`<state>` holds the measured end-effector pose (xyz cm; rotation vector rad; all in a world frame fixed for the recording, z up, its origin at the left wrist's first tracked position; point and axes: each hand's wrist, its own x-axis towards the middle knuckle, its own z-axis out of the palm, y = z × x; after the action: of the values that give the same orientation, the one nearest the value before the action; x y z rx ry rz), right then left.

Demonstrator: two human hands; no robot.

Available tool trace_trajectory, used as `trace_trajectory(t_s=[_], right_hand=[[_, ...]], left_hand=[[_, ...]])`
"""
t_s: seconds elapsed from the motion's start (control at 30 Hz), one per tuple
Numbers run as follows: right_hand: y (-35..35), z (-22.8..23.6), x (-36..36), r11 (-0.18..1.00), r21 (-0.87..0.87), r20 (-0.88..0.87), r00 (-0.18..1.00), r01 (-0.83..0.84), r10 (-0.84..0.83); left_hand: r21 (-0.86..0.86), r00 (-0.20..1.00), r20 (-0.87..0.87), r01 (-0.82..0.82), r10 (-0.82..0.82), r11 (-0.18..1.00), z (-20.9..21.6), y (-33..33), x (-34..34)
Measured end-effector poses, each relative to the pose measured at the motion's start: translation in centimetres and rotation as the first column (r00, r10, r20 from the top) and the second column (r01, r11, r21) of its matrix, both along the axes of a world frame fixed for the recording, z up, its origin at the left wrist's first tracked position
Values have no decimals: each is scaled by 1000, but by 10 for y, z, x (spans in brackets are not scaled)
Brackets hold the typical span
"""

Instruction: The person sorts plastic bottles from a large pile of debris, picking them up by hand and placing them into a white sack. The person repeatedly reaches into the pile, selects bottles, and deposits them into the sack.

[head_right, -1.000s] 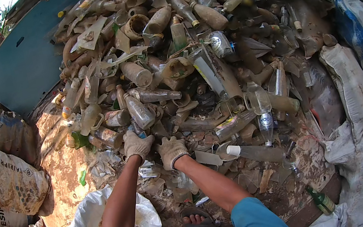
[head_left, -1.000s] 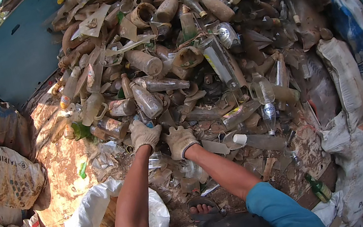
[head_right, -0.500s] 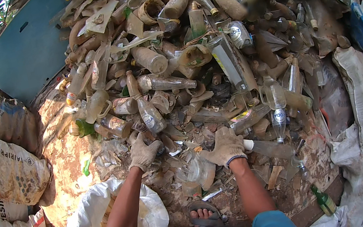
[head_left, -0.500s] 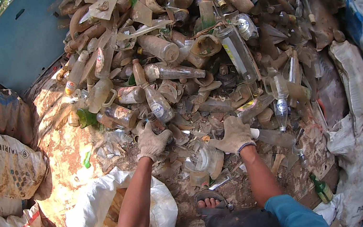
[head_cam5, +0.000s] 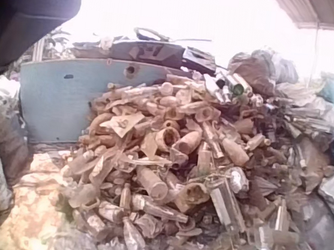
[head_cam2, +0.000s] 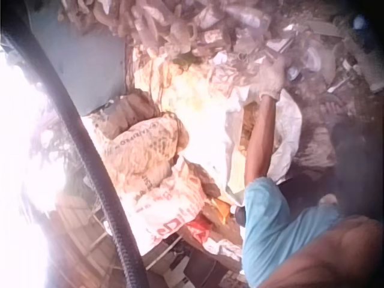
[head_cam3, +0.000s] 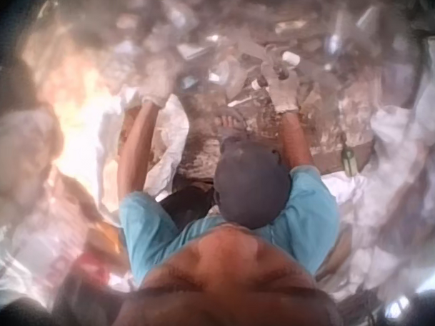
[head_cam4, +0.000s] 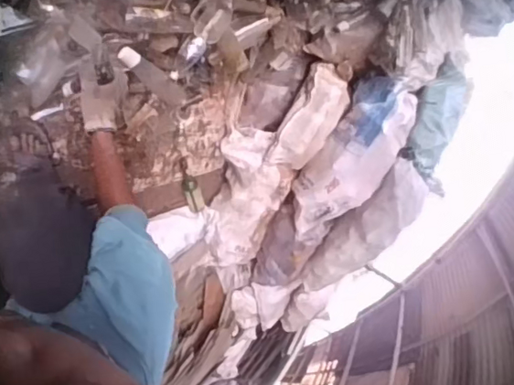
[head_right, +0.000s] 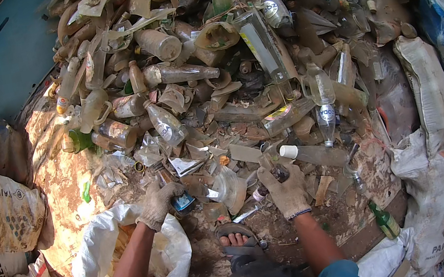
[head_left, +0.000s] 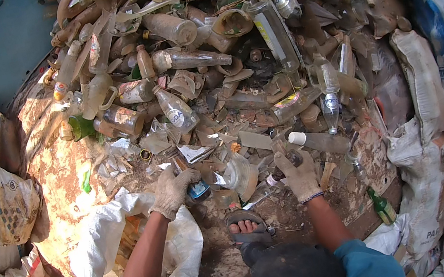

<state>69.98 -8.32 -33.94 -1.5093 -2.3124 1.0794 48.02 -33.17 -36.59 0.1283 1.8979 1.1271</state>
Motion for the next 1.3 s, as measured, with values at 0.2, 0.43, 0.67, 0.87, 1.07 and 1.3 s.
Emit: trace_trajectory(t_s=[0.2, 0.43, 0.67, 0.87, 1.07, 1.3], right_hand=[[16, -54, 23, 934, -241, -143, 942, 263, -302], [40, -53, -14, 953, -112, -39, 958, 280, -286], [52, -76, -4, 827, -493, -329, 822, 270, -465], [59, -37, -11, 675, -729, -300, 835, 112, -462], [74, -57, -11, 737, -673, -261, 911, 65, -318], [83, -53, 4, 550, -834, -321, 854, -50, -409]], left_hand=[[-133, 981, -193, -23, -3, 991, -4, 30, 119], [59, 908, -67, -410, 413, 910, -26, 71, 134], [-60, 948, -84, -313, 307, 948, 10, 111, 117], [-99, 981, -60, -188, 183, 977, -8, 129, 90], [-196, 998, -54, -44, 34, 980, 4, 131, 76], [-180, 997, -67, -55, 44, 982, 12, 138, 96]])
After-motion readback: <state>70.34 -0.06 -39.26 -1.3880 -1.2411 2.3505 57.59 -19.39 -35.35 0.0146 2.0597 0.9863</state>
